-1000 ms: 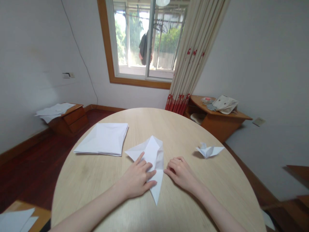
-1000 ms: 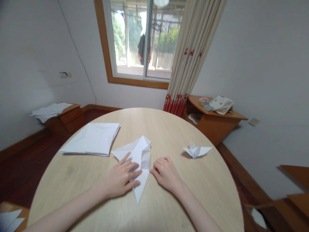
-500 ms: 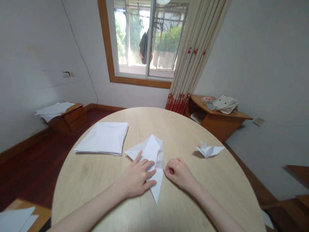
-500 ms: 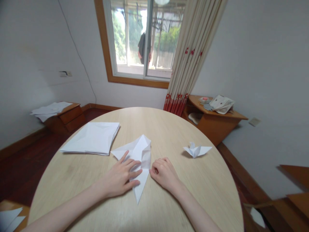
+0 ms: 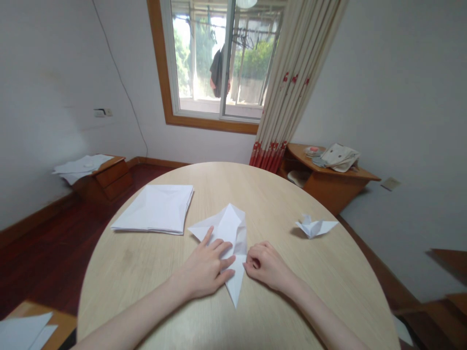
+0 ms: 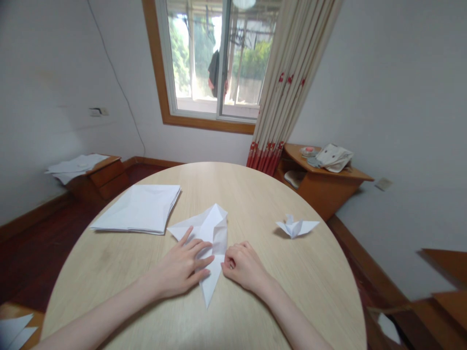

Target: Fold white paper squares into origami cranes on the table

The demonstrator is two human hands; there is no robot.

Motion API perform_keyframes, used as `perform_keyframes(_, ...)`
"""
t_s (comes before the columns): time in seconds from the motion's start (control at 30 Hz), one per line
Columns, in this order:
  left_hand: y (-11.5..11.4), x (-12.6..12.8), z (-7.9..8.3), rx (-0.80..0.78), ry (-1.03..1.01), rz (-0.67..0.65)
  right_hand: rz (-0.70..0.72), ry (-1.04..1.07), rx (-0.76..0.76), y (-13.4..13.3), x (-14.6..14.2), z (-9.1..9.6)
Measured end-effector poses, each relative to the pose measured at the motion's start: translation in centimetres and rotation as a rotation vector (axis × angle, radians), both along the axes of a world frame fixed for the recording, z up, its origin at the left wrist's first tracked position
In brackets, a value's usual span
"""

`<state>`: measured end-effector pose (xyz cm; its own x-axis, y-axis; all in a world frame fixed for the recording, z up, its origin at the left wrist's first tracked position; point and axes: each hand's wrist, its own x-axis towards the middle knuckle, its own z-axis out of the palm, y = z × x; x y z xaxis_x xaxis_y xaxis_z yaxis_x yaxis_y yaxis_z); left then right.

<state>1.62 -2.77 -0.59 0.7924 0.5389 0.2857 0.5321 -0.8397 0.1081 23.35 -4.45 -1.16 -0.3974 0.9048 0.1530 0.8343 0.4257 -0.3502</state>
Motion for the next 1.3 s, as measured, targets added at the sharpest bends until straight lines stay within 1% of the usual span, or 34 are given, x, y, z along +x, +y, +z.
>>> perform_keyframes(0.37, 0.0, -0.1, 0.3, -0.013, -0.001, 0.003, 0.095, 0.038, -0.046, -0.8, -0.7, 0.2)
perform_keyframes(0.6, 0.1, -0.1, -0.1, 0.012, -0.007, 0.004, 0.180, 0.033, -0.066, -1.3, -1.1, 0.1)
perform_keyframes(0.87, -0.1, -0.2, 0.2, 0.000, 0.015, 0.008, 0.222, 0.029, -0.091, -2.0, -1.6, 0.4)
perform_keyframes(1.07, 0.0, -0.2, 0.1, 0.005, 0.005, 0.005, 0.256, 0.010, -0.120, -2.5, -2.0, 0.8)
perform_keyframes(1.3, 0.0, -0.2, 0.3, -0.007, 0.010, 0.009, 0.296, 0.031, -0.130, -2.8, -2.3, 0.5)
